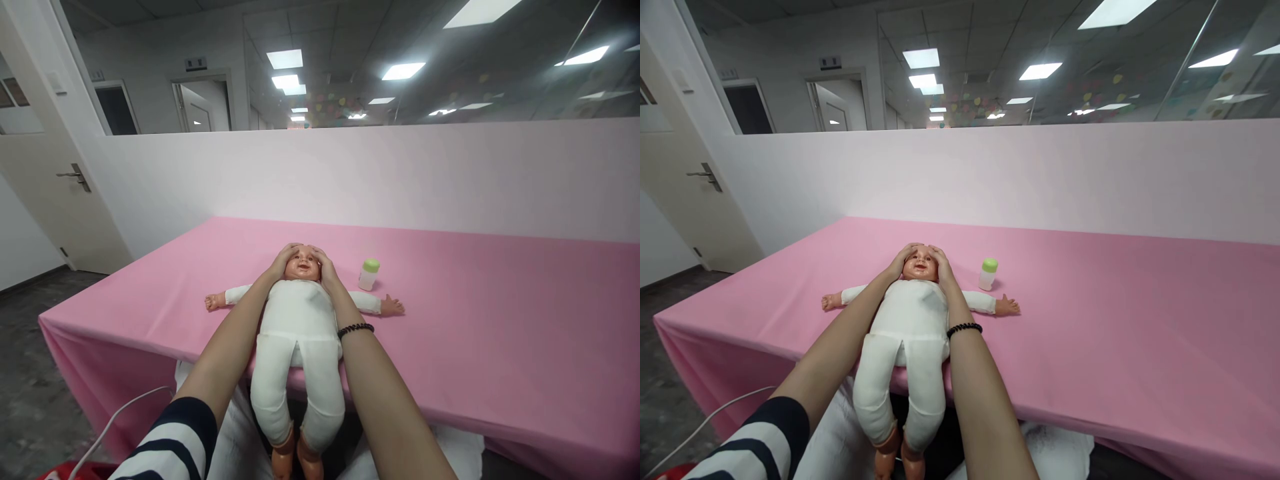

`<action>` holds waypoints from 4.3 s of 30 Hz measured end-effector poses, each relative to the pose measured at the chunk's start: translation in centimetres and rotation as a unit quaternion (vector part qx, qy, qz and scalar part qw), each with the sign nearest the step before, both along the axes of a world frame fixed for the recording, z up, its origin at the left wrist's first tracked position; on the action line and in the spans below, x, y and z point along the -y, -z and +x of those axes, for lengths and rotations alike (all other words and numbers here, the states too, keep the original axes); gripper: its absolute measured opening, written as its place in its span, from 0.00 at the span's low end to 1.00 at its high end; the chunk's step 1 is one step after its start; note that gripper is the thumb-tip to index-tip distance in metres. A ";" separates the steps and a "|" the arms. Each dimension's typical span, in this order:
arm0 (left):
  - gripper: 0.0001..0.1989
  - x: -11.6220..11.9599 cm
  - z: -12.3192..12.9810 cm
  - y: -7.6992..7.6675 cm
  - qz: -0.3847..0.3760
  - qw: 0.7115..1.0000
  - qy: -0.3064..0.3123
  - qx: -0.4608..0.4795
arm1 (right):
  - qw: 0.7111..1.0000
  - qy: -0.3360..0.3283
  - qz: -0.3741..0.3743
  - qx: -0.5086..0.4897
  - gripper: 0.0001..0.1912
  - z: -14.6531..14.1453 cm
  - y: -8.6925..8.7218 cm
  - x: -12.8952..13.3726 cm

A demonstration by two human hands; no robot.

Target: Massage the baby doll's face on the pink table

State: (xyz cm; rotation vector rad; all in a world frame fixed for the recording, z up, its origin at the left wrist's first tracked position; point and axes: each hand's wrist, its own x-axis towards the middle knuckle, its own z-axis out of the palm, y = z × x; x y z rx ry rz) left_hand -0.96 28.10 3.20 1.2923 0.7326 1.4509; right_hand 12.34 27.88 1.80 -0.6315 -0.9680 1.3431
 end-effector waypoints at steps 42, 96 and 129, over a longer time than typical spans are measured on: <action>0.20 0.2 -0.5 -0.2 -0.001 1.000 0.005 -0.027 | 1.000 -0.012 -0.020 -0.004 0.20 0.0 0.6 -0.7; 0.26 -0.2 -1.4 0.3 0.012 0.997 0.016 -0.076 | 0.997 0.008 0.014 0.071 0.24 0.3 -0.2 0.5; 0.25 -0.5 -1.1 0.7 -0.002 0.998 0.022 -0.054 | 0.999 -0.003 0.006 0.051 0.23 0.2 -0.5 0.4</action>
